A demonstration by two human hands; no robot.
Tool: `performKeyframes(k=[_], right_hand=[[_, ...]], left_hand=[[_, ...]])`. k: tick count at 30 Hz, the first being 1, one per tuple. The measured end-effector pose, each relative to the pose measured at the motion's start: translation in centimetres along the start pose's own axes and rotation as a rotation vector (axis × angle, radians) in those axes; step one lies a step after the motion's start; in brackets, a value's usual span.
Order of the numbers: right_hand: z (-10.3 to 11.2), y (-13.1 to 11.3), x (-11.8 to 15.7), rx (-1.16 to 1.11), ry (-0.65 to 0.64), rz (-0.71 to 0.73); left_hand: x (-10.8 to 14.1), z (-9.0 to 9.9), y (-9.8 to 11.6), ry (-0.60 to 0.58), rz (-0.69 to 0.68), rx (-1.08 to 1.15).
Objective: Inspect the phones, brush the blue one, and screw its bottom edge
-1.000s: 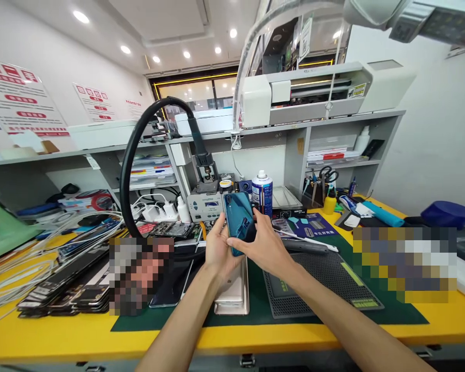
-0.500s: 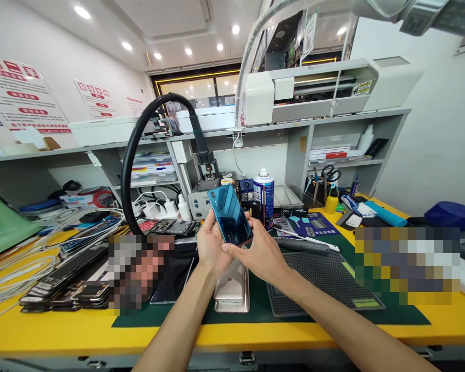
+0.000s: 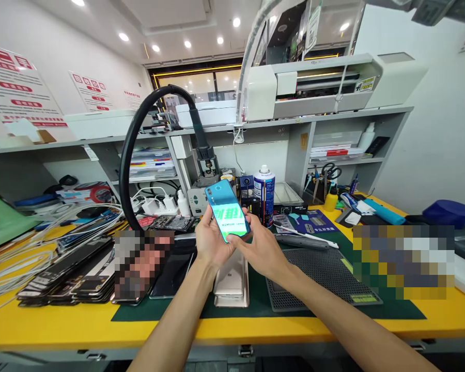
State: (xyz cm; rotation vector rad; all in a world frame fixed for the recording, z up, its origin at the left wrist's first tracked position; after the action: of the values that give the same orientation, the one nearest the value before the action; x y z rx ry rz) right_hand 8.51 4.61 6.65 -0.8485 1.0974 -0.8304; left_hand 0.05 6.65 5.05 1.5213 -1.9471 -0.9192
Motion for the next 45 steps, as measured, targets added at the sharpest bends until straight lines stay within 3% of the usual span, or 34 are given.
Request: performKeyframes(k=[8, 19, 22, 26, 28, 34, 36, 42, 45], right_hand=[[0.6, -0.2, -0.1, -0.033, -0.211, 0.037], [1.1, -0.1, -0.2, -0.106, -0.367, 0.015], [0.6, 0.2, -0.2, -0.112, -0.298, -0.005], [0.4, 0.7, -0.1, 0.007, -0.046, 0.014], [0.4, 0.8, -0.2, 0.012, 0.017, 0.020], [0.5, 0.6, -0.8, -0.043, -0.220, 0.032], [0.8, 0.8, -1.0, -0.024, -0.210, 0.016], [1.3, 2.5, -0.9, 0.087, -0.007, -0.106], [1.2, 2.2, -1.0, -0.007, -0.131, -0.121]], left_hand=[[-0.4, 0.1, 0.1, -0.073, -0.003, 0.026], [-0.4, 0.6, 0.4, 0.026, -0.032, -0.065], [-0.3, 0.5, 0.6, 0.029, -0.077, -0.043], [-0.2, -0.1, 0.3, -0.017, -0.094, -0.007], [-0.2, 0.0, 0.2, -0.002, -0.094, 0.010], [-0.6, 0.2, 0.2, 0.008, -0.093, 0.016], [-0.8, 0.1, 0.2, -0.018, -0.108, -0.003], [-1.1, 0.0, -0.4, -0.062, -0.104, -0.044], [-1.1, -0.1, -0.6, -0.061, -0.079, -0.063]])
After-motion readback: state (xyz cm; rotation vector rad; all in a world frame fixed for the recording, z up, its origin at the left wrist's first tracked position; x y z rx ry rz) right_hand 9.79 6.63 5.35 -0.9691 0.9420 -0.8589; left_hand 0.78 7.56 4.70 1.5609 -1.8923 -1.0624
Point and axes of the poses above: each hand's wrist, its own x-axis away from the middle knuckle, its own z-axis out of the back of the hand, y = z × x, the point moved 10 cm from there along -x, towards the middle knuckle, and after that the axes turned 14 degrees about -x, right-handed, at the moved point
